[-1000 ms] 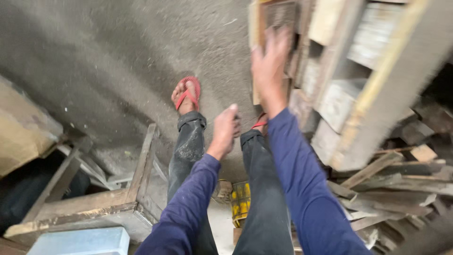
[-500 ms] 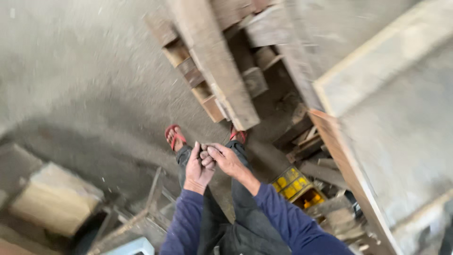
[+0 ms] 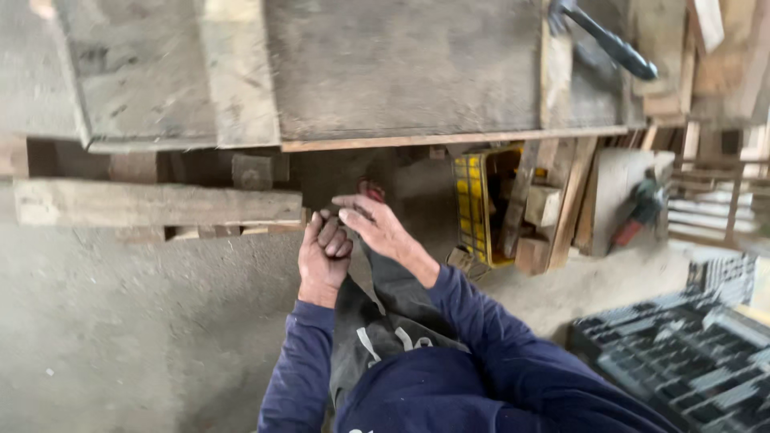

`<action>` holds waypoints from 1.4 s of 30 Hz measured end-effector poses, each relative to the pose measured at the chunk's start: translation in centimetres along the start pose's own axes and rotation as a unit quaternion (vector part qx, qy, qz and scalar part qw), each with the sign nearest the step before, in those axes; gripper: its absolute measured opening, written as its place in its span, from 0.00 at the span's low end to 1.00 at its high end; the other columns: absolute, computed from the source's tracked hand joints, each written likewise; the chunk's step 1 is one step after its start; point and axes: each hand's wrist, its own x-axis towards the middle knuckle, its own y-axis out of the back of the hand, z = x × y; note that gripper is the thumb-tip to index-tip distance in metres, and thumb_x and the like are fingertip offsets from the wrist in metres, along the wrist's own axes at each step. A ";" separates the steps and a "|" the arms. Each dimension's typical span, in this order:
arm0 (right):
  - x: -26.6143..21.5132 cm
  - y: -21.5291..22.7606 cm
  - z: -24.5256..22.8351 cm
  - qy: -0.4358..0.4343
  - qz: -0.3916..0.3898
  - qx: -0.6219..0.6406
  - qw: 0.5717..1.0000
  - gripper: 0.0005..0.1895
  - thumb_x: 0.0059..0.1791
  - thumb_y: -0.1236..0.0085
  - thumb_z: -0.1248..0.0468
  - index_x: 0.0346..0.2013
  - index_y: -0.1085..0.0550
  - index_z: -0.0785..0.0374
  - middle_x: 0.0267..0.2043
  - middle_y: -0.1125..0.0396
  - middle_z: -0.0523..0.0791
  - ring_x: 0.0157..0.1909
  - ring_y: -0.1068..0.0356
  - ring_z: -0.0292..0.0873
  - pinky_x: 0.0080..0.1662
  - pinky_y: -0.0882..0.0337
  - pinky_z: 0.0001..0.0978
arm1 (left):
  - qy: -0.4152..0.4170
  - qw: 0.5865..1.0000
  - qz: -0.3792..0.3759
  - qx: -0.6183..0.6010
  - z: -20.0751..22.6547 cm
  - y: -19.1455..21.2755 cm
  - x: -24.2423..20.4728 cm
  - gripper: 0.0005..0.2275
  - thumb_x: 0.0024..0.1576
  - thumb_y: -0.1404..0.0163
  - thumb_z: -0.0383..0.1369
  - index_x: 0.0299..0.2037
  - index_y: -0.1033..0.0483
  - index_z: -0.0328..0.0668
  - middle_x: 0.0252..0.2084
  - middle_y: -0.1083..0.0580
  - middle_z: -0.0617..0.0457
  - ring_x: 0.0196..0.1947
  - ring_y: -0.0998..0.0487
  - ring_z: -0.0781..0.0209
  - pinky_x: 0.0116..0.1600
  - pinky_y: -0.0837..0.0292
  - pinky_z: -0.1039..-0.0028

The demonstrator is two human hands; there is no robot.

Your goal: The person assembles wooden pallets by positioning planks and using a hammer to drive nails into the wood. The person also moves and stacks various pieces of lumber and scrap wood within the workshop area.

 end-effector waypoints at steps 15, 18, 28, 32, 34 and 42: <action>0.8 24.9 -3.3 0.068 0.239 0.042 0.968 0.16 0.58 0.50 0.67 0.59 0.27 0.70 0.51 0.26 0.45 0.50 0.28 0.35 0.52 0.28 0.26 | -0.267 0.645 0.021 0.716 -19.4 -13.4 26.0 0.19 0.70 0.54 0.45 0.33 0.26 0.38 0.27 0.28 0.53 0.26 0.29 0.60 0.30 0.34 0.67; 4.4 30.8 -4.5 0.075 0.248 0.008 0.966 0.16 0.58 0.51 0.67 0.58 0.27 0.69 0.49 0.26 0.44 0.45 0.30 0.35 0.47 0.30 0.24 | -0.371 0.416 0.024 0.830 -21.0 -16.8 36.2 0.19 0.71 0.57 0.48 0.38 0.25 0.40 0.29 0.24 0.47 0.25 0.22 0.48 0.31 0.29 0.61; 14.5 43.1 -3.4 -0.058 0.163 -0.058 0.983 0.12 0.56 0.48 0.67 0.54 0.24 0.65 0.34 0.30 0.42 0.34 0.33 0.33 0.37 0.31 0.23 | -0.351 0.171 0.051 0.919 -20.3 -21.9 42.9 0.16 0.67 0.57 0.49 0.34 0.30 0.47 0.24 0.24 0.49 0.23 0.20 0.51 0.26 0.25 0.60; 15.8 44.0 -7.4 0.004 0.151 -0.178 0.972 0.14 0.56 0.46 0.64 0.54 0.23 0.66 0.36 0.28 0.43 0.36 0.32 0.37 0.41 0.29 0.30 | -0.344 0.167 0.062 0.922 -20.9 -22.6 42.7 0.15 0.66 0.54 0.47 0.32 0.30 0.49 0.24 0.24 0.50 0.26 0.20 0.50 0.28 0.24 0.58; 17.3 45.0 -10.2 -0.045 0.174 -0.186 0.966 0.18 0.55 0.48 0.59 0.59 0.27 0.62 0.45 0.28 0.44 0.42 0.30 0.39 0.44 0.26 0.36 | -0.349 0.175 0.055 0.919 -20.8 -23.0 42.7 0.14 0.65 0.53 0.46 0.32 0.30 0.49 0.24 0.24 0.51 0.26 0.20 0.51 0.29 0.24 0.58; 37.7 55.0 -22.0 0.172 0.382 -0.186 0.889 0.58 0.47 0.20 0.52 0.76 0.55 0.53 0.75 0.72 0.62 0.76 0.56 0.69 0.65 0.40 0.74 | -0.310 0.191 0.060 0.929 -20.7 -24.0 42.7 0.13 0.65 0.51 0.45 0.32 0.29 0.49 0.24 0.25 0.53 0.25 0.21 0.53 0.28 0.24 0.61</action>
